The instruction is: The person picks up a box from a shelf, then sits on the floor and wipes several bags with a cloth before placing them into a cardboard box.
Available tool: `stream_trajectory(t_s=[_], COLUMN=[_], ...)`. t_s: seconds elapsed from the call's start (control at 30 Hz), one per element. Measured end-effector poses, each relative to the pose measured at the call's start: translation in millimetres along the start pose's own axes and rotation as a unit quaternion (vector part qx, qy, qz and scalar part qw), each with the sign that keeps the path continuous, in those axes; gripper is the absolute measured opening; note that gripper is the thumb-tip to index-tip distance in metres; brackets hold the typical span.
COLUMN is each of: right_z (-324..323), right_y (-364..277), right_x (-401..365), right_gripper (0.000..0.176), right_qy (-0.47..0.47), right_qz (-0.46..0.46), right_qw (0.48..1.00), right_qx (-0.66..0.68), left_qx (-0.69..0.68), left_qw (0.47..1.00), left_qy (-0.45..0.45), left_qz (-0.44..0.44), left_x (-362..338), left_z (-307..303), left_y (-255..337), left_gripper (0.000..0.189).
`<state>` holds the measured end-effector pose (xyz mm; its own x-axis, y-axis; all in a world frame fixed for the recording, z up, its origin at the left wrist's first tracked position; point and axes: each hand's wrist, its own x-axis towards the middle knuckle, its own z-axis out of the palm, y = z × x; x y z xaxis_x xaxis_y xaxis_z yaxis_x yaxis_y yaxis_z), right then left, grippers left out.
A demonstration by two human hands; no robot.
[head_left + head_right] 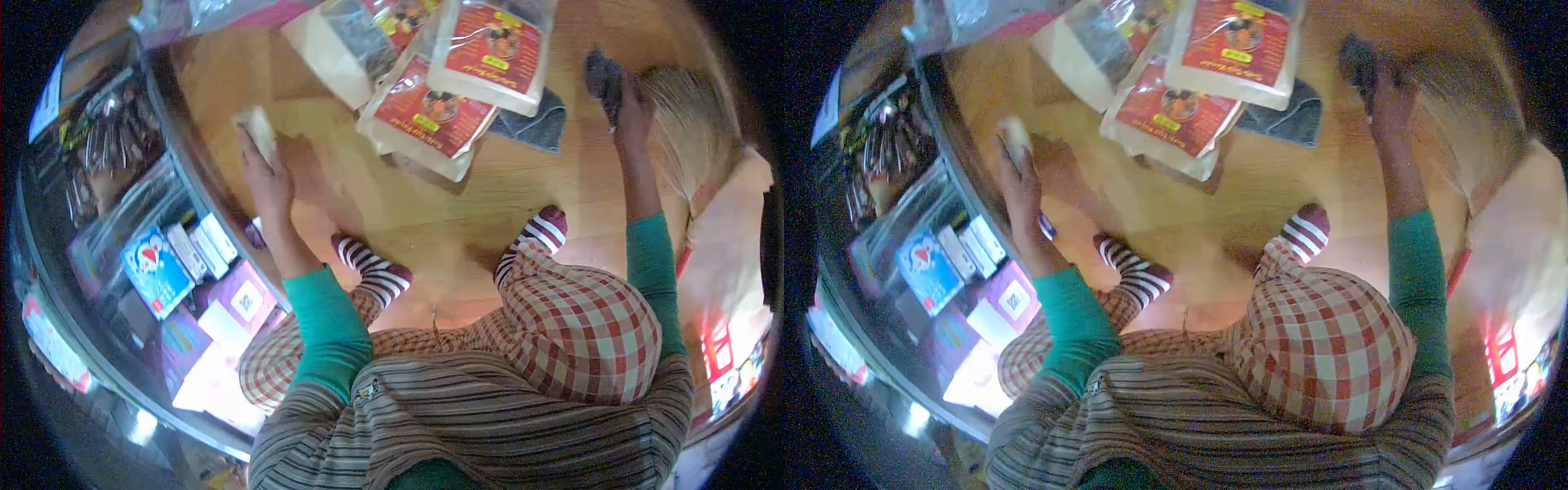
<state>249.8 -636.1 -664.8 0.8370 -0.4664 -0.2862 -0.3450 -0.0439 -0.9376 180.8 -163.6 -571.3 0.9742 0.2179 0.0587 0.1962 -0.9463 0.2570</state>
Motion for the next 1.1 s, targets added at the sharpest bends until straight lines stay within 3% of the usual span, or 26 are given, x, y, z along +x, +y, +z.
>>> stream_trajectory(t_s=[0.07,0.1,0.13,0.17,0.23,0.3,0.37,0.4,0.43,0.5,0.57,0.6,0.73,0.8,0.93,1.0,1.1], right_z=[-19.0,-27.8,-24.0,-26.2,-26.7,-25.8,-33.9,-32.0,-37.6,-48.0,-59.6,-64.2,-62.0,-56.9,-39.3,-36.8,-31.2], right_y=[36.4,49.0,24.2,25.1,28.3,23.1,17.2,14.3,8.0,-9.9,7.3,17.6,24.3,14.6,13.4,16.6,9.4], right_x=[15.9,19.0,2.1,0.4,-5.2,-14.7,-23.3,-25.2,-28.8,-43.4,-41.8,-40.7,-38.7,-37.8,-32.7,-26.2,-28.9], right_gripper=[0.026,0.027,0.026,0.026,0.025,0.024,0.021,0.018,0.018,0.017,0.017,0.016,0.017,0.017,0.017,0.016,0.016], right_qy=[0.031,0.044,-0.008,0.003,0.041,0.109,0.072,0.072,0.079,0.071,0.090,0.100,0.093,0.061,0.080,0.061,0.058], right_qz=[-0.024,-0.041,-0.023,-0.028,-0.035,-0.070,-0.016,-0.086,-0.090,0.048,-0.008,-0.061,-0.065,0.032,-0.034,-0.083,-0.060], right_qw=[0.999,0.996,0.999,0.999,0.998,0.992,0.997,0.994,0.993,0.994,0.994,0.992,0.993,0.997,0.996,0.988,0.988], right_qx=[-0.032,-0.061,0.025,0.027,0.024,0.000,-0.031,-0.003,-0.005,-0.073,-0.064,-0.052,-0.015,-0.024,-0.015,-0.115,-0.127], left_qx=[-0.064,-0.099,-0.134,-0.138,-0.344,-0.338,-0.332,-0.351,-0.370,-0.421,-0.477,-0.439,-0.389,-0.346,-0.352,-0.277,-0.242], left_qw=[0.998,0.994,0.987,0.985,0.930,0.928,0.927,0.920,0.912,0.888,0.851,0.870,0.905,0.927,0.926,0.950,0.952], left_qy=[-0.018,-0.028,-0.035,-0.034,-0.108,-0.127,-0.149,-0.165,-0.179,-0.185,-0.221,-0.224,-0.167,-0.138,-0.123,-0.086,-0.037], left_qz=[0.002,0.045,0.087,0.099,0.073,0.088,0.094,0.055,0.016,0.014,0.010,-0.009,0.025,0.041,0.057,0.113,0.184], left_x=[7.0,10.8,12.2,12.2,16.6,20.7,22.7,24.6,27.1,29.5,31.5,31.3,28.0,26.3,22.7,19.1,9.5], left_z=[20.2,20.2,22.6,29.8,42.9,59.3,72.0,75.0,78.3,85.2,93.4,87.8,98.4,98.2,81.1,67.4,65.0], left_y=[34.8,70.2,98.8,118.4,150.3,165.2,171.4,176.3,181.1,186.1,184.2,187.4,177.8,177.2,182.0,186.0,194.3], left_gripper=[0.046,0.047,0.048,0.048,0.052,0.051,0.050,0.049,0.048,0.047,0.047,0.047,0.047,0.047,0.046,0.047,0.046])
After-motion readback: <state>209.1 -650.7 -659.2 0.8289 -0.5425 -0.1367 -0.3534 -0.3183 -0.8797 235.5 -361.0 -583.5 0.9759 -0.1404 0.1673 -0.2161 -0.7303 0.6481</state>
